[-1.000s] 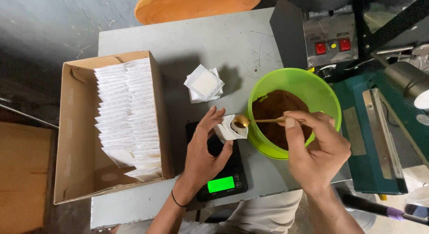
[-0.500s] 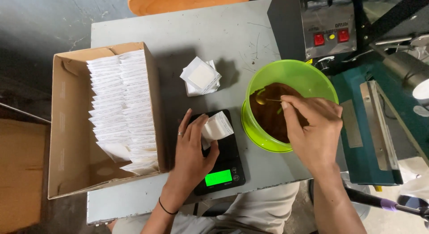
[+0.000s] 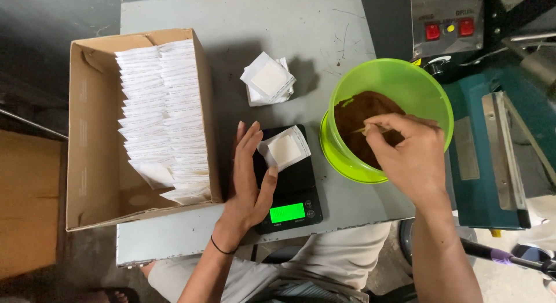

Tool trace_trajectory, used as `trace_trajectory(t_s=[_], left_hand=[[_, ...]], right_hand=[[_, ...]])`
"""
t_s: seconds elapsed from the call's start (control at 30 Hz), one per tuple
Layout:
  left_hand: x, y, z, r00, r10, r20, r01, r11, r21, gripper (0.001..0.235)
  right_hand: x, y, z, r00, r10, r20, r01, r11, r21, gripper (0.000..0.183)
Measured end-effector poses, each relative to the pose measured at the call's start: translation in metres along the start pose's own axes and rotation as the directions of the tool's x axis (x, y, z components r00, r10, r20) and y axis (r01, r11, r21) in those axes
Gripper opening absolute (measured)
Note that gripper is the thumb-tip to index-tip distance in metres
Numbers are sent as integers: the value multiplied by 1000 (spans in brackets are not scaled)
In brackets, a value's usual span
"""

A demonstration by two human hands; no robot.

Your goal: The person fills small white coffee filter packets with ground coffee by hand using a spoon, weighs each packet on a digital scale, and places them into a cardboard box.

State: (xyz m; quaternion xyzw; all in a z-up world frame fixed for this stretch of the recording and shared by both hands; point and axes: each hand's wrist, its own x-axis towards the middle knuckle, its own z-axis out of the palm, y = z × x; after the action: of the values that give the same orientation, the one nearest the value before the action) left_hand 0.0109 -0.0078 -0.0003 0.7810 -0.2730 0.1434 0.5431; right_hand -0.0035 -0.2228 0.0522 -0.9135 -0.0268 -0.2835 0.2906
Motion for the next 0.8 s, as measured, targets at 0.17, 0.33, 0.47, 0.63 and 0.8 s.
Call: trace_trajectory(t_s=[0.17, 0.33, 0.47, 0.63, 0.8], left_hand=[[0, -1, -1, 1000, 0, 21, 0, 1000, 7, 43], [2, -3, 2, 999, 17, 30, -17, 1000, 11, 44], [3, -4, 3, 999, 25, 44, -28, 998, 59, 43], [4, -5, 3, 993, 8, 114, -17, 997, 78, 42], [6, -13, 7, 994, 77, 78, -91, 975, 201, 46]], right_hand=[[1, -5, -1, 997, 66, 48, -66, 998, 5, 6], [1, -4, -3, 993, 87, 77, -86, 996, -18, 7], [2, -7, -8, 984, 96, 150, -102, 994, 37, 7], [9, -21, -22, 901, 240, 361, -230, 970, -72, 13], [11, -27, -26, 694, 429, 578, -294, 902, -317, 44]])
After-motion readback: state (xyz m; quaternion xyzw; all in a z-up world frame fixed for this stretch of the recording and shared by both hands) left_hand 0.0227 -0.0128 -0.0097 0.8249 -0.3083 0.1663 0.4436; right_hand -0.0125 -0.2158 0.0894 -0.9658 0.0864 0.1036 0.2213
